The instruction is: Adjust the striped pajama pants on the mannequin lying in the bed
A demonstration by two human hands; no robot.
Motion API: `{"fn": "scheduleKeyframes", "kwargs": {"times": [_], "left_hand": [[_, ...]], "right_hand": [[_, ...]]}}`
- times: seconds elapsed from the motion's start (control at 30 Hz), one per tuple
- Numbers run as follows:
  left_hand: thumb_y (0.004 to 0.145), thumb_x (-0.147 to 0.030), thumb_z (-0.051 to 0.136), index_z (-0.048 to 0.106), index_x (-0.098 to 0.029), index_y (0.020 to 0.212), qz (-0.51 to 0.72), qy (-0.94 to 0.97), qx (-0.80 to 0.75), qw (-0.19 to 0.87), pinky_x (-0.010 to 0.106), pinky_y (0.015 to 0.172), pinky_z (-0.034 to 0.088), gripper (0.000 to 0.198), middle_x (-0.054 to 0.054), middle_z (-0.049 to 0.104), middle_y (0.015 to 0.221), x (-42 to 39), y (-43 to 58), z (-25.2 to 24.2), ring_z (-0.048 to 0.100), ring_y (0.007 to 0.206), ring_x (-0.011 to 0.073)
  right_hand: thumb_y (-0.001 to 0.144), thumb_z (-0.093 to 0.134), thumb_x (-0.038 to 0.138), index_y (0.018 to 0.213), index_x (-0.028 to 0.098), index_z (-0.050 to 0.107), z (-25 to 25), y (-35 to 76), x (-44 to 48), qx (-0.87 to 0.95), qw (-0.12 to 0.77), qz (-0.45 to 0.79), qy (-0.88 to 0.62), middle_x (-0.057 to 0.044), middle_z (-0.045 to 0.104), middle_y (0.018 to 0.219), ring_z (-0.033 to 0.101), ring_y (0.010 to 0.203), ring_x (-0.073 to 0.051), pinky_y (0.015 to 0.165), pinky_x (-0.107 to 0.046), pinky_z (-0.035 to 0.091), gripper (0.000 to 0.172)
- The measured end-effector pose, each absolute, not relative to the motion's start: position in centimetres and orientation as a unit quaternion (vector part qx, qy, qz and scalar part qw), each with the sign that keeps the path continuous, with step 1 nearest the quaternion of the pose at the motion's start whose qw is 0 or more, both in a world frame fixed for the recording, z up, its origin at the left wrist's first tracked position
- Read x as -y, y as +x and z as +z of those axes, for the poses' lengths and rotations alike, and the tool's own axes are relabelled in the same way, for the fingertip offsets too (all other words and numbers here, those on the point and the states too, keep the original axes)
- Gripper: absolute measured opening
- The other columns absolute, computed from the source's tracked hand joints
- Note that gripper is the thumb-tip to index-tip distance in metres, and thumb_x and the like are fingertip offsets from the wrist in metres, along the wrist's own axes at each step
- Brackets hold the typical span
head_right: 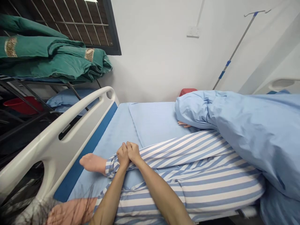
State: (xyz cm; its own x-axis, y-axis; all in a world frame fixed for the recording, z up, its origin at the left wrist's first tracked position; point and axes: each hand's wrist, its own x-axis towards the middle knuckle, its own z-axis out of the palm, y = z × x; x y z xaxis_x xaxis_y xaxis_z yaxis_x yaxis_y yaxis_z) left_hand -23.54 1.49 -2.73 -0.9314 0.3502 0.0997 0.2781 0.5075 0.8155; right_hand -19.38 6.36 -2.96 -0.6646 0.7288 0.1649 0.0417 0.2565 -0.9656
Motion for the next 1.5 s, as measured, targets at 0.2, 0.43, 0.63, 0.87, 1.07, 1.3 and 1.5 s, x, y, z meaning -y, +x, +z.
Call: {"fn": "scheduleKeyframes", "kwargs": {"times": [0.2, 0.43, 0.63, 0.87, 1.07, 1.3, 1.5], "left_hand": [[0.093, -0.032, 0.031, 0.052, -0.018, 0.06, 0.467, 0.199, -0.862, 0.007, 0.027, 0.06, 0.027, 0.041, 0.005, 0.056, 0.059, -2.0, -23.2, -3.0, 0.044, 0.058, 0.0127], [0.092, -0.039, 0.03, 0.043, -0.019, 0.054, 0.467, 0.207, -0.86, -0.003, 0.027, 0.06, 0.025, 0.044, 0.002, 0.048, 0.053, -2.2, -23.1, -3.3, 0.037, 0.056, 0.0122], [0.09, -0.04, 0.031, 0.039, -0.02, 0.052, 0.454, 0.221, -0.863, -0.003, 0.027, 0.057, 0.025, 0.044, 0.0, 0.043, 0.05, -2.1, -23.0, -3.5, 0.035, 0.054, 0.0118], [0.088, -0.043, 0.032, 0.036, -0.021, 0.05, 0.585, 0.211, -0.781, 0.059, 0.025, 0.055, 0.032, 0.043, -0.003, 0.037, 0.046, -4.9, -21.8, 0.3, 0.037, 0.049, 0.0107], [0.088, -0.039, 0.031, 0.04, -0.021, 0.051, 0.585, 0.134, -0.799, 0.04, 0.026, 0.054, 0.032, 0.042, -0.002, 0.043, 0.049, -8.2, -19.4, -1.3, 0.04, 0.05, 0.011], [0.091, -0.034, 0.03, 0.043, -0.02, 0.055, 0.497, 0.204, -0.843, 0.003, 0.025, 0.058, 0.031, 0.041, 0.001, 0.05, 0.054, -7.7, -19.0, -3.0, 0.042, 0.056, 0.0116], [0.092, -0.033, 0.03, 0.056, -0.018, 0.065, 0.461, 0.227, -0.858, 0.013, 0.025, 0.061, 0.031, 0.04, 0.006, 0.062, 0.067, -7.9, -18.5, -1.9, 0.05, 0.063, 0.0139]], "right_hand": [[0.091, 0.035, 0.045, 0.054, 0.02, 0.036, 1.4, -17.8, -8.9, 0.796, 0.31, 0.478, -0.207, 0.005, 0.035, 0.049, 0.031, 0.052, -0.009, 0.052, -0.025, 0.024, 0.046], [0.093, 0.034, 0.044, 0.053, 0.02, 0.032, -0.5, -15.3, -12.1, 0.787, 0.307, 0.471, -0.255, 0.006, 0.032, 0.05, 0.031, 0.052, -0.009, 0.053, -0.024, 0.023, 0.046], [0.094, 0.034, 0.041, 0.053, 0.02, 0.035, -2.7, -15.2, -12.2, 0.781, 0.316, 0.46, -0.282, 0.005, 0.034, 0.05, 0.034, 0.052, -0.009, 0.053, -0.024, 0.022, 0.046], [0.094, 0.033, 0.042, 0.053, 0.019, 0.035, -2.1, -15.3, -12.4, 0.755, 0.334, 0.487, -0.283, 0.005, 0.034, 0.05, 0.035, 0.052, -0.009, 0.054, -0.024, 0.022, 0.048], [0.093, 0.036, 0.04, 0.053, 0.019, 0.04, -2.5, -15.4, -12.7, 0.723, 0.341, 0.519, -0.302, 0.003, 0.041, 0.049, 0.038, 0.053, -0.01, 0.052, -0.024, 0.025, 0.045], [0.093, 0.038, 0.035, 0.052, 0.019, 0.044, -2.4, -15.4, -12.7, 0.732, 0.331, 0.504, -0.316, 0.002, 0.048, 0.05, 0.042, 0.055, -0.011, 0.053, -0.024, 0.028, 0.044], [0.092, 0.044, 0.029, 0.054, 0.018, 0.05, 0.7, -13.2, -13.9, 0.809, 0.275, 0.444, -0.271, 0.003, 0.049, 0.051, 0.041, 0.055, -0.01, 0.055, -0.022, 0.028, 0.04]]}}
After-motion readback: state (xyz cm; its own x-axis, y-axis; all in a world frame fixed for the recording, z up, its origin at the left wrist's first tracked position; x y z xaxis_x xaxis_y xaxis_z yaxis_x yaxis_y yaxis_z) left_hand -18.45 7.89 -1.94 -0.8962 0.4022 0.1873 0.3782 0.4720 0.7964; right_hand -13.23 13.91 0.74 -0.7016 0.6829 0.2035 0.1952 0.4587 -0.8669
